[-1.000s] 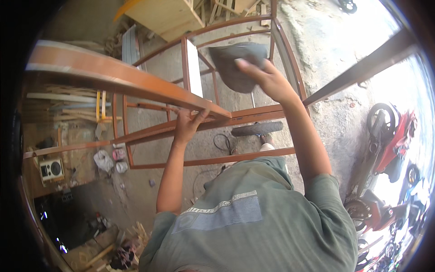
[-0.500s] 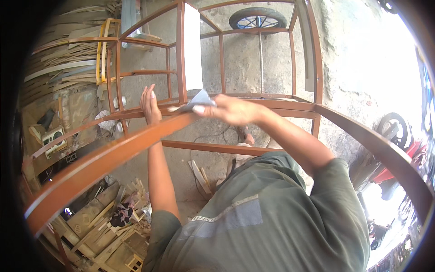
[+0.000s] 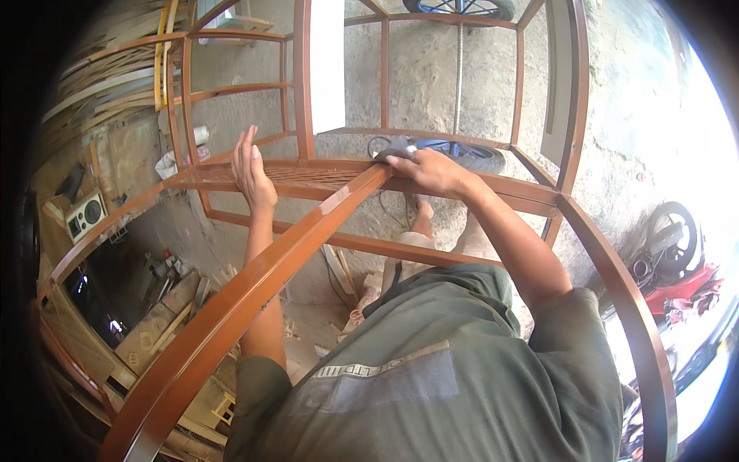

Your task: The person sands the brown metal frame of a cart using a small piece of sandpaper, moving across various bars and joints of the structure.

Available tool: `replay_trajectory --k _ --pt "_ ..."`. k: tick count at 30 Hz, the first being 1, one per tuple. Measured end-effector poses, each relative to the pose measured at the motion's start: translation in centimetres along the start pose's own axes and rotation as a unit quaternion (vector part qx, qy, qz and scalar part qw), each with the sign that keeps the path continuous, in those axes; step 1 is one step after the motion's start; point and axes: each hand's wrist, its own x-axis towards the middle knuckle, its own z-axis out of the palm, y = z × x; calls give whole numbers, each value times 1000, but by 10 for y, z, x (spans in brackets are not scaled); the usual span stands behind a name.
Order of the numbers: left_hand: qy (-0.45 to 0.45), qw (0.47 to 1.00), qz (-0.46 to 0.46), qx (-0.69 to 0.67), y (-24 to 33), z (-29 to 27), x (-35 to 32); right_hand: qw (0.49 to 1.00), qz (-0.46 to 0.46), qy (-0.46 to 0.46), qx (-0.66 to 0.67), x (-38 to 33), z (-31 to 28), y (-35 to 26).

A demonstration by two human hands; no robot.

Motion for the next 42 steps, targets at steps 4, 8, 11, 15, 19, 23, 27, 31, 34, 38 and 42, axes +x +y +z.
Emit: replay_trajectory --k 4,8,11,15,19,23,27,31,34,38,42 --pt "-12 1000 8 6 -6 2 10 982 -167 69 -48 -20 25 -52" --pt "-22 1000 2 13 -2 -1 5 999 22 26 -4 3 1 -25" --pt "-15 1000 -4 13 -12 4 3 999 -42 -3 -30 -17 14 -56" --pt "-7 1000 18 3 -4 0 6 985 -54 82 -140 -12 15 -23" --pt "8 1000 23 9 -8 3 5 990 -124 68 -17 2 17 -10" --pt "23 1000 7 16 -6 1 4 938 -336 48 74 -45 46 -98" --pt "41 999 7 26 -17 3 -5 882 -452 -79 104 -88 56 -203" --pt "46 999 13 -9 2 -3 -3 809 -573 3 126 -109 90 -249" --pt "60 997 28 40 -29 8 -8 913 -391 35 108 -116 76 -200" --pt "120 991 52 32 -33 17 -18 977 -177 123 2 -88 66 -123" --pt "103 990 33 89 -9 4 -11 917 -336 112 184 -155 80 -219"
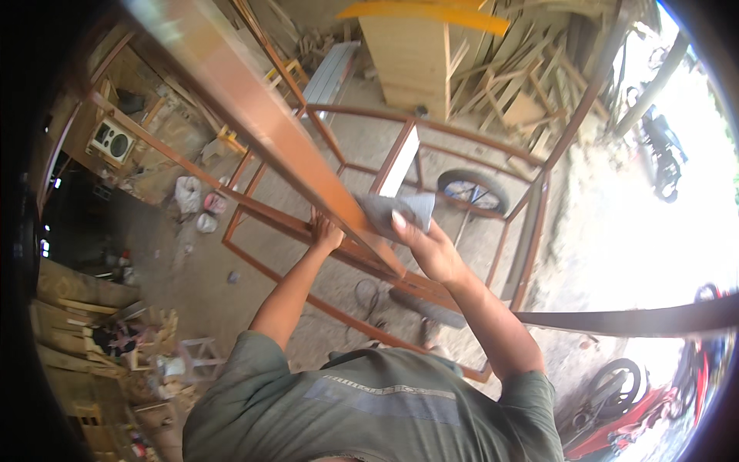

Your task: The person sands the brown metal frame of a cart using a small piece of sandpaper, moving across various bars and joints of the structure.

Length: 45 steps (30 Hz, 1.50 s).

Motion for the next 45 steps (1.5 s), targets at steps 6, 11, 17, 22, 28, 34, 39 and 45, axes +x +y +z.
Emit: replay_trajectory --k 6,11,17,22,28,34,39,45 --pt "28 996 -39 -77 0 -7 -1 940 -266 -148 156 36 90 -187" --pt "12 912 -45 -408 27 -48 -10 963 -214 -111 118 27 73 -149" --pt "-159 697 111 -690 111 -152 -48 955 -286 -37 -67 45 73 -155" --pt "-181 744 175 -619 124 -172 -21 922 -305 -237 37 44 156 -326" --pt "-156 761 180 -603 126 -166 -23 963 -237 -126 23 17 142 -249" --pt "-154 820 201 -514 123 -168 -21 915 -289 -280 2 51 154 -350" --pt "-158 821 202 -511 117 -159 -24 952 -238 -167 92 25 138 -245" --pt "-157 827 211 -497 124 -164 -23 908 -306 -276 77 36 151 -346"
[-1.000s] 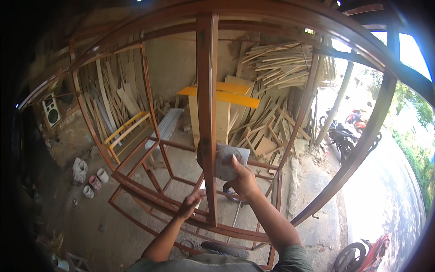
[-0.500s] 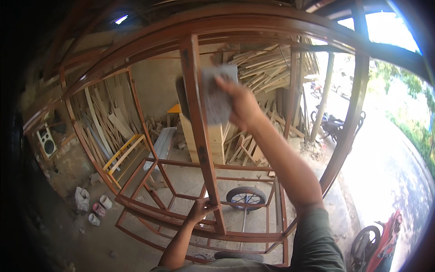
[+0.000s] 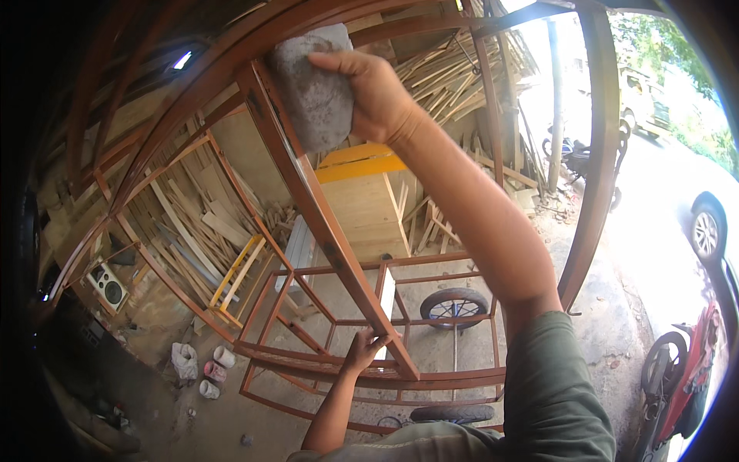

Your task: The person sands the brown metal frame of a cart using a small piece of sandpaper, moving across various bars and joints of the structure.

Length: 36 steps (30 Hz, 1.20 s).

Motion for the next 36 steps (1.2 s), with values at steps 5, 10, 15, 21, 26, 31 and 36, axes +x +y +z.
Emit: replay_trajectory --k 5,10,15,21,26,31,36 --pt "26 999 7 -18 -3 4 -5 989 30 139 -50 -57 -12 45" --pt "9 1000 -9 -1 5 4 1 994 57 79 -49 12 0 4" --pt "19 1000 7 -14 1 7 1 995 63 40 -67 -8 -3 45" --pt "55 997 -8 55 -15 7 -5 947 44 83 -308 -121 -13 124" --pt "56 997 -30 33 -20 14 -4 983 39 96 -150 -135 -34 155" --pt "45 970 -62 -229 -39 13 -11 985 12 114 -133 -141 -37 164" --pt "89 967 -54 -231 -86 27 -31 967 93 148 -184 -224 -61 212"
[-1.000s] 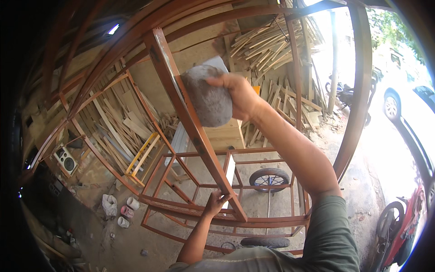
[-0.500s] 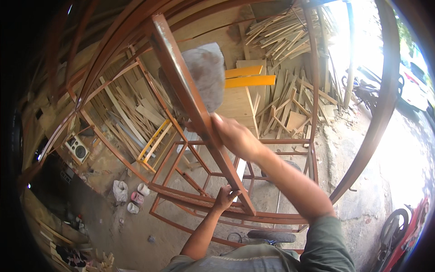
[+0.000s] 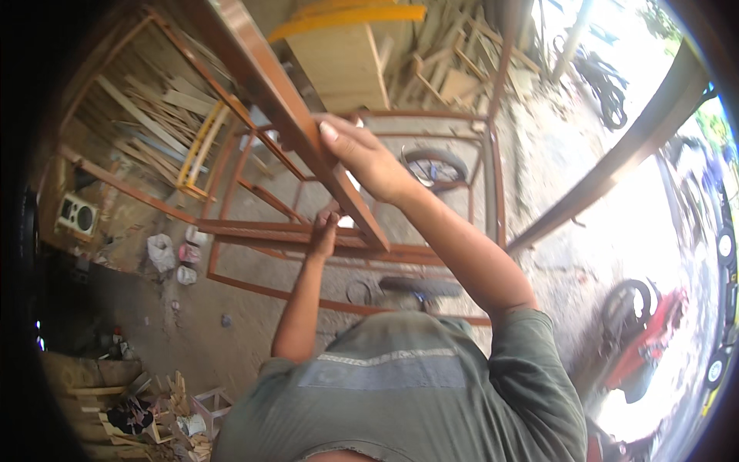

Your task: The person sands the brown metal frame of a cart using a small piece of sandpaper, moving across various bars and joints of the structure.

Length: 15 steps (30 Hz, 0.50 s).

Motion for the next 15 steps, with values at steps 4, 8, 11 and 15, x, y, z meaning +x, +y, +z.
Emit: replay_trajectory --k 4,8,11,15 --pt "-69 996 -56 -21 -3 5 -5 984 125 46 -117 -85 -16 46" --pt "-71 978 -133 145 -26 9 -8 968 198 120 -99 -164 -33 91" --pt "-90 960 -99 244 -39 9 -2 939 263 182 -125 -232 -43 103" --pt "-107 966 -62 225 -22 8 14 895 292 310 -131 -329 -36 97"
